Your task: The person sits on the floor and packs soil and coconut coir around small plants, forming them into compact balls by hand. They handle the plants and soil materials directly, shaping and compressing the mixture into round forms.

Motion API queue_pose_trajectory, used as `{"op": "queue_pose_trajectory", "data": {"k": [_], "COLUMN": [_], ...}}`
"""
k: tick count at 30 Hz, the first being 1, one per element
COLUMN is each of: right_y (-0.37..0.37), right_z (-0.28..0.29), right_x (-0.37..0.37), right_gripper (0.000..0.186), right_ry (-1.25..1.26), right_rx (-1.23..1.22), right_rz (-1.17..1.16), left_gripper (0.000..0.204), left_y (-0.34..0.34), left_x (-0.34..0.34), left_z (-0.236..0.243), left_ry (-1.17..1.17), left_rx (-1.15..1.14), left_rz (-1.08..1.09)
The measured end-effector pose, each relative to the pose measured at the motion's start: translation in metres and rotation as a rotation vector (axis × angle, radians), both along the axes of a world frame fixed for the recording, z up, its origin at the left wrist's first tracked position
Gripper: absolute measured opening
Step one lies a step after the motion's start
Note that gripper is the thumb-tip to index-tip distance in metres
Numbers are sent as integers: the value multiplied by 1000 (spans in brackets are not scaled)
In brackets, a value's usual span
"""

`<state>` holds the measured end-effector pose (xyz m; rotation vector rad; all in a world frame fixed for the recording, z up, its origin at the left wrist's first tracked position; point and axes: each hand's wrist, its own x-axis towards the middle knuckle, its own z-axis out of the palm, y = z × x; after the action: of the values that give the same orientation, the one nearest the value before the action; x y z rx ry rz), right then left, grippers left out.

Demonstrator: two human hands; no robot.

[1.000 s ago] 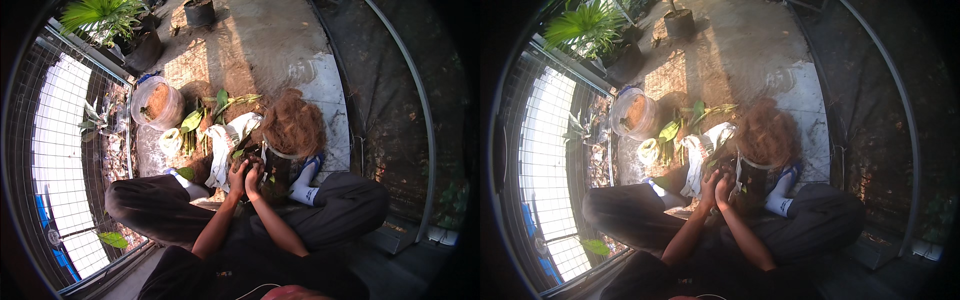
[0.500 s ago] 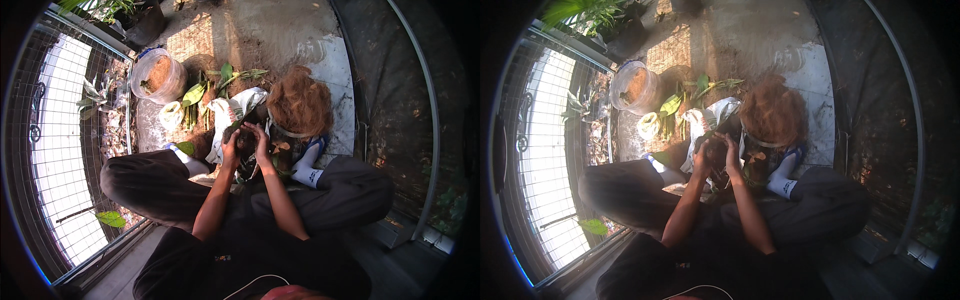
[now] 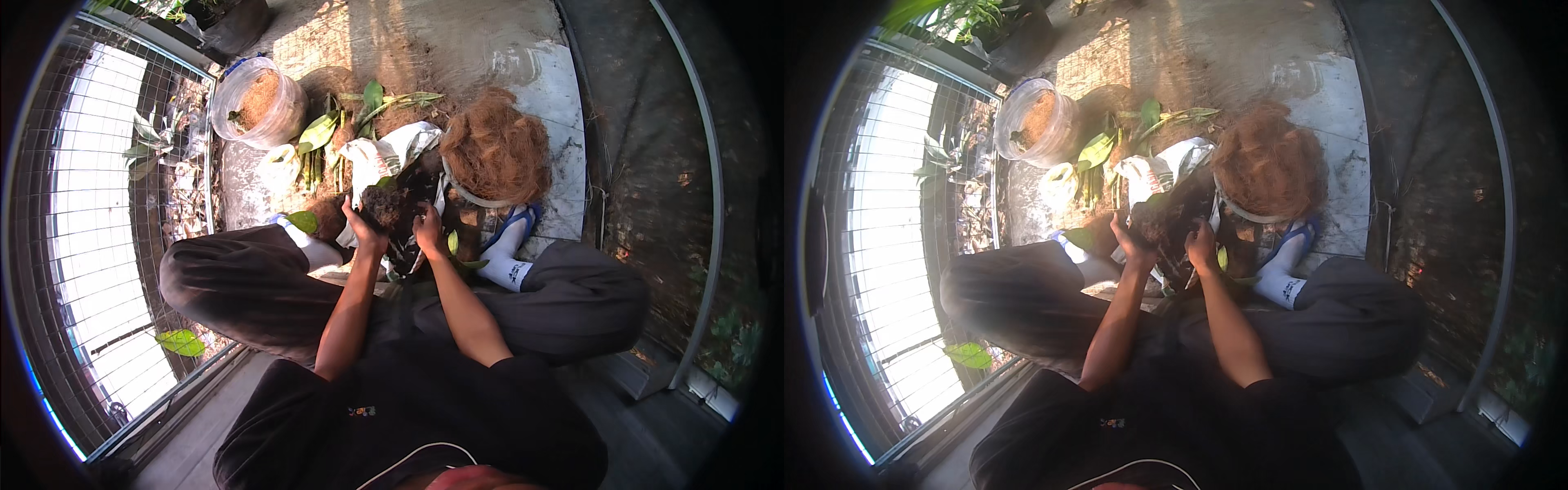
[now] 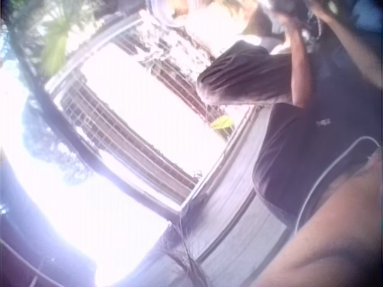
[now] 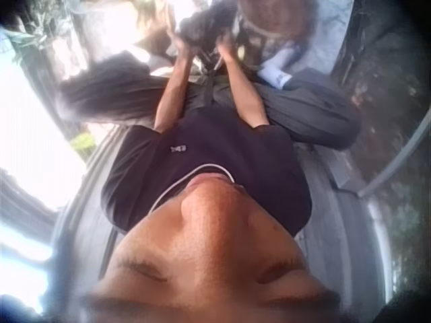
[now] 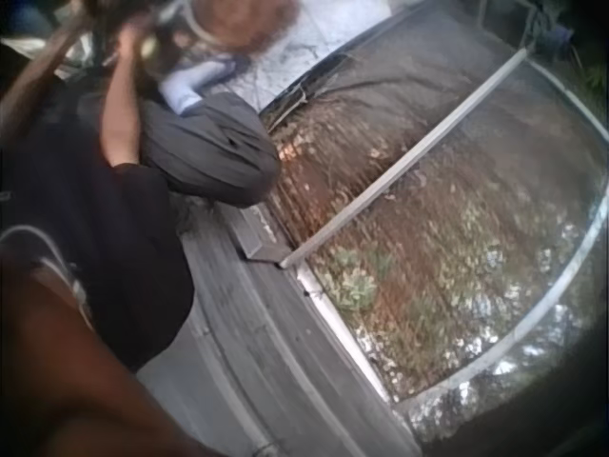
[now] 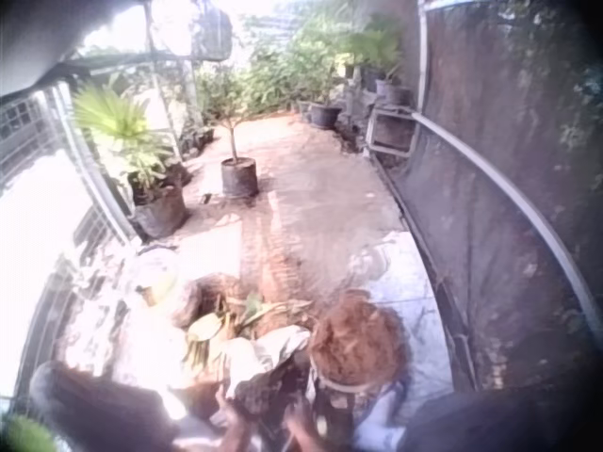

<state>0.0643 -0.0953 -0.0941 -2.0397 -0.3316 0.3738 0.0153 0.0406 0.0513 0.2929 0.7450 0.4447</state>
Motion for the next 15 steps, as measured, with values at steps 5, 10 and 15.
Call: {"op": "queue_pose_trajectory", "data": {"k": [5, 10, 15], "right_y": [8, 29, 40], "right_z": [-5, 1, 14], "right_x": [-2, 25, 24], "right_gripper": [71, 88, 84], "right_ry": [-144, -107, 7], "right_rx": [-200, -424, -548], "right_rz": [155, 215, 564], "left_gripper": [64, 53, 47], "left_y": [7, 9, 10], "left_x": [-3, -11, -11], "left_z": [-4, -7, -11], "left_ry": [110, 125, 37], "left_rx": [-94, -68, -41], "left_rz": [135, 123, 74]}}
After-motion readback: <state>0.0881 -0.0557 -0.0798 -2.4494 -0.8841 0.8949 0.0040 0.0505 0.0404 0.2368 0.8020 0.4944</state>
